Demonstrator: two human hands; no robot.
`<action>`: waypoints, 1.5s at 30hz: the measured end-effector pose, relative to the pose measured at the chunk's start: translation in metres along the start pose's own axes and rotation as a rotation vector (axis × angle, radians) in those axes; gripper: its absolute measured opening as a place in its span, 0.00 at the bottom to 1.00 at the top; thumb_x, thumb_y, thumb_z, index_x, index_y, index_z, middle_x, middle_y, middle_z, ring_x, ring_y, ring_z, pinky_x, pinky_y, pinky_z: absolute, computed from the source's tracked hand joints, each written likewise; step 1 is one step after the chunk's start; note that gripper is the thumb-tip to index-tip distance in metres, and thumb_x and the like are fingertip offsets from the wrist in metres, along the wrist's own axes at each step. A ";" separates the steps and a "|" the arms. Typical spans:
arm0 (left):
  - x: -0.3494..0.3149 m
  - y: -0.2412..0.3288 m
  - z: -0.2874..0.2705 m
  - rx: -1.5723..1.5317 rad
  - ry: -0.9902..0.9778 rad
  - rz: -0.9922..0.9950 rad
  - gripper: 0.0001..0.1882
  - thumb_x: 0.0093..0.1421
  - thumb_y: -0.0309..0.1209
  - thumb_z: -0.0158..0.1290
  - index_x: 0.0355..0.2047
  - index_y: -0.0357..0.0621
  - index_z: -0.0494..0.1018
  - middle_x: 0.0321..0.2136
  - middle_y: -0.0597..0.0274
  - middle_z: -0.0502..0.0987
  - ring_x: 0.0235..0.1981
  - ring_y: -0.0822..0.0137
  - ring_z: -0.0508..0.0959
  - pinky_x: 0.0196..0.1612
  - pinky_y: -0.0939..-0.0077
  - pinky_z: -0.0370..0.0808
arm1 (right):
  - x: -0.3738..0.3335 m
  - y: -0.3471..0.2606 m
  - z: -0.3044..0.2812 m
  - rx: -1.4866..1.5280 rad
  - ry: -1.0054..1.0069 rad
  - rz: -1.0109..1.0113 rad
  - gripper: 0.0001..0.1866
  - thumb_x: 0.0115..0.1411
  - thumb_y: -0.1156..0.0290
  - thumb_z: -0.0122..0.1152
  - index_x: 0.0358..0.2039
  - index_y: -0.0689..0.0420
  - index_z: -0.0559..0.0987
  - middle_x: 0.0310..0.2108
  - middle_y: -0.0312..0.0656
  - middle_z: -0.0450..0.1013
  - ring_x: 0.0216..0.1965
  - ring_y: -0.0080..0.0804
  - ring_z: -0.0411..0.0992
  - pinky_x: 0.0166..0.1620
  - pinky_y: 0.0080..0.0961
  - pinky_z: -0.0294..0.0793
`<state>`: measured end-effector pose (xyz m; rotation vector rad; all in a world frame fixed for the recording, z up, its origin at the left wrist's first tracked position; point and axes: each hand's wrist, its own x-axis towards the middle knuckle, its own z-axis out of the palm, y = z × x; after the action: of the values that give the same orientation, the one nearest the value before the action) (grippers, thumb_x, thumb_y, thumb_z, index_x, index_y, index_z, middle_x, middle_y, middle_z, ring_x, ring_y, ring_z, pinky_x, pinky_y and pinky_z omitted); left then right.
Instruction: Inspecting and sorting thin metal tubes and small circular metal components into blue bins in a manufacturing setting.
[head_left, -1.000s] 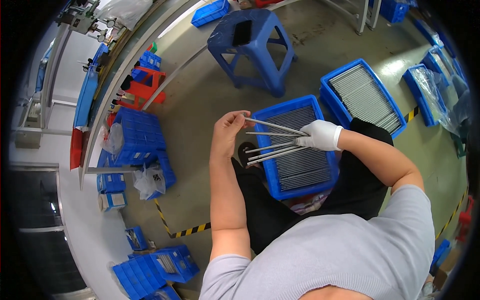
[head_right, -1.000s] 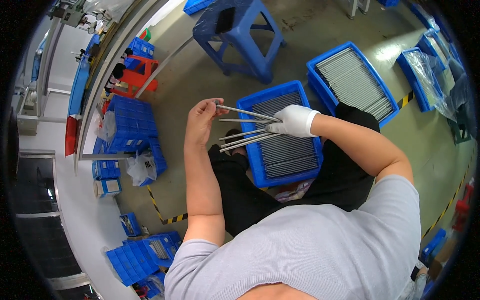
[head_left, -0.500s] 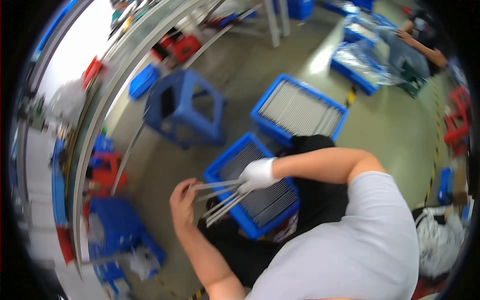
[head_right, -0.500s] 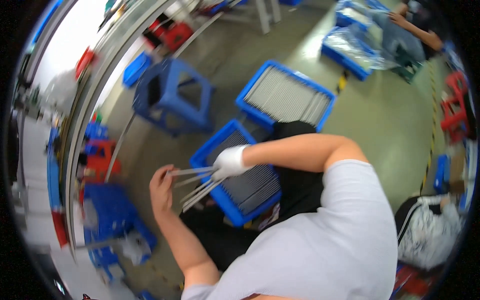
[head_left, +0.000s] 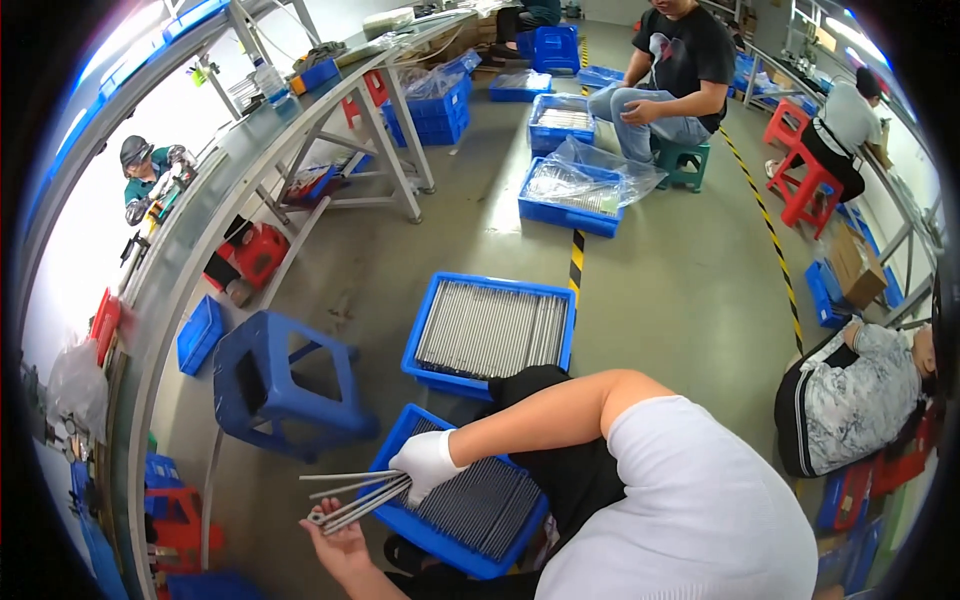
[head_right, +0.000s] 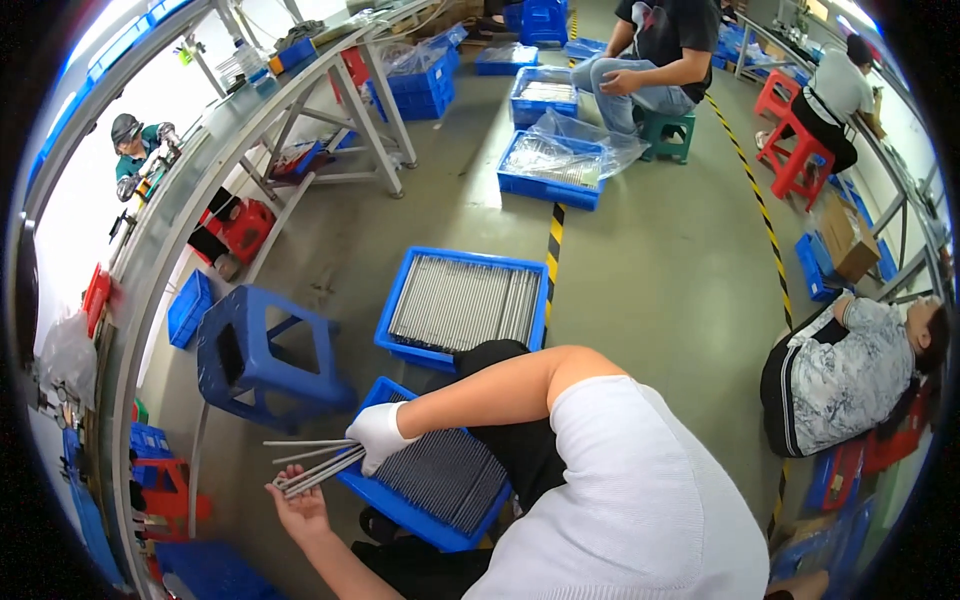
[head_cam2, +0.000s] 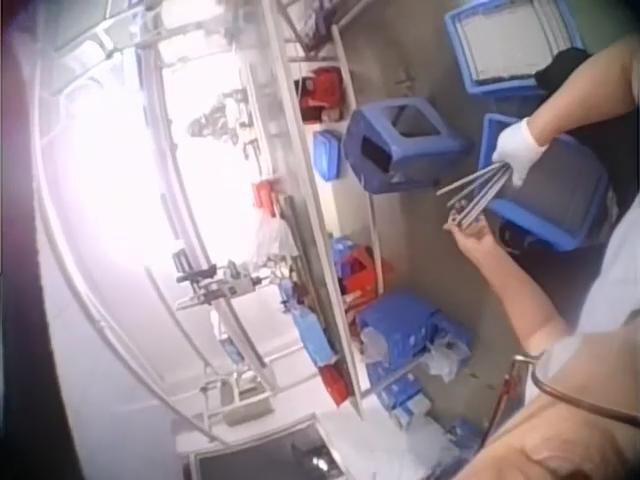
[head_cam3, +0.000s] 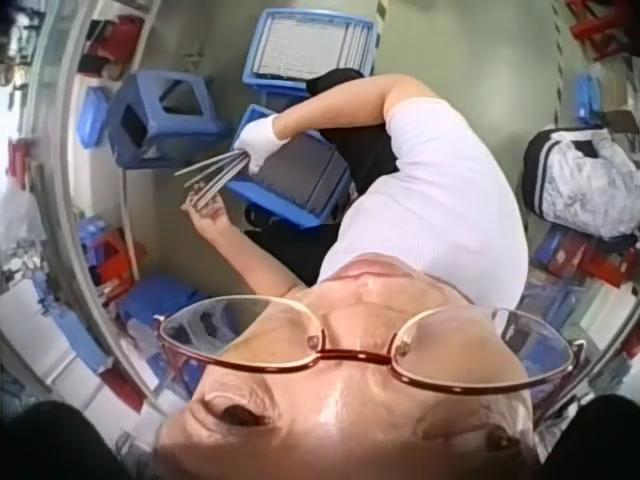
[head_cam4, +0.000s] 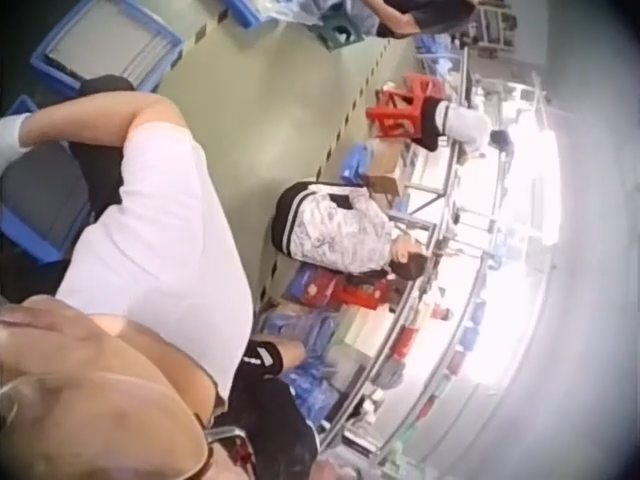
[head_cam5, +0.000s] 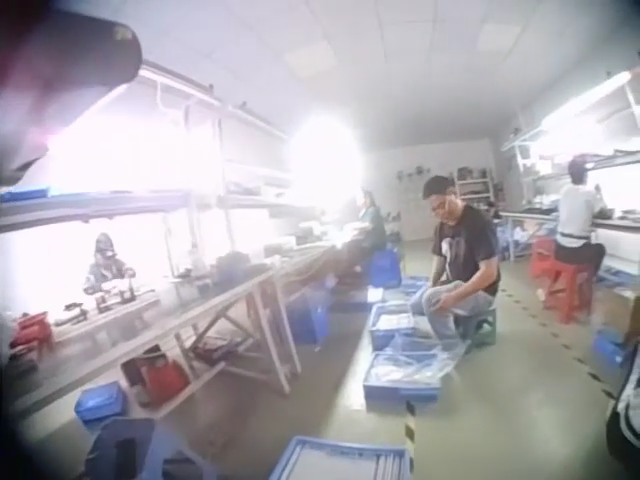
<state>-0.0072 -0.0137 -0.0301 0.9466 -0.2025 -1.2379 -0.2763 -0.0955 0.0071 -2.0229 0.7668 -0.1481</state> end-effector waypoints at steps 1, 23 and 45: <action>-0.001 -0.008 0.015 -0.055 0.054 0.001 0.21 0.63 0.49 0.48 0.40 0.43 0.71 0.40 0.59 0.76 0.46 0.63 0.75 0.48 0.66 0.73 | -0.001 -0.006 -0.002 -0.128 -0.015 0.004 0.27 0.48 0.50 0.66 0.40 0.60 0.77 0.33 0.50 0.77 0.39 0.47 0.75 0.43 0.38 0.73; 0.015 -0.046 0.068 0.380 0.022 0.165 0.22 0.67 0.50 0.42 0.45 0.43 0.68 0.47 0.64 0.72 0.39 0.71 0.70 0.39 0.76 0.65 | 0.052 0.073 -0.060 -0.597 -0.097 0.038 0.20 0.53 0.53 0.59 0.42 0.52 0.77 0.32 0.44 0.77 0.37 0.44 0.76 0.37 0.41 0.75; 0.009 -0.045 0.067 0.345 -0.004 -0.067 0.20 0.67 0.48 0.44 0.39 0.42 0.71 0.43 0.59 0.73 0.36 0.69 0.70 0.37 0.74 0.68 | -0.059 0.332 -0.051 -0.984 0.105 0.310 0.06 0.54 0.65 0.56 0.29 0.49 0.81 0.31 0.38 0.75 0.40 0.35 0.75 0.45 0.31 0.71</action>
<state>-0.0766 -0.0553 -0.0236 1.2563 -0.3992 -1.2901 -0.4958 -0.2217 -0.2218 -2.7651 1.3894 0.3817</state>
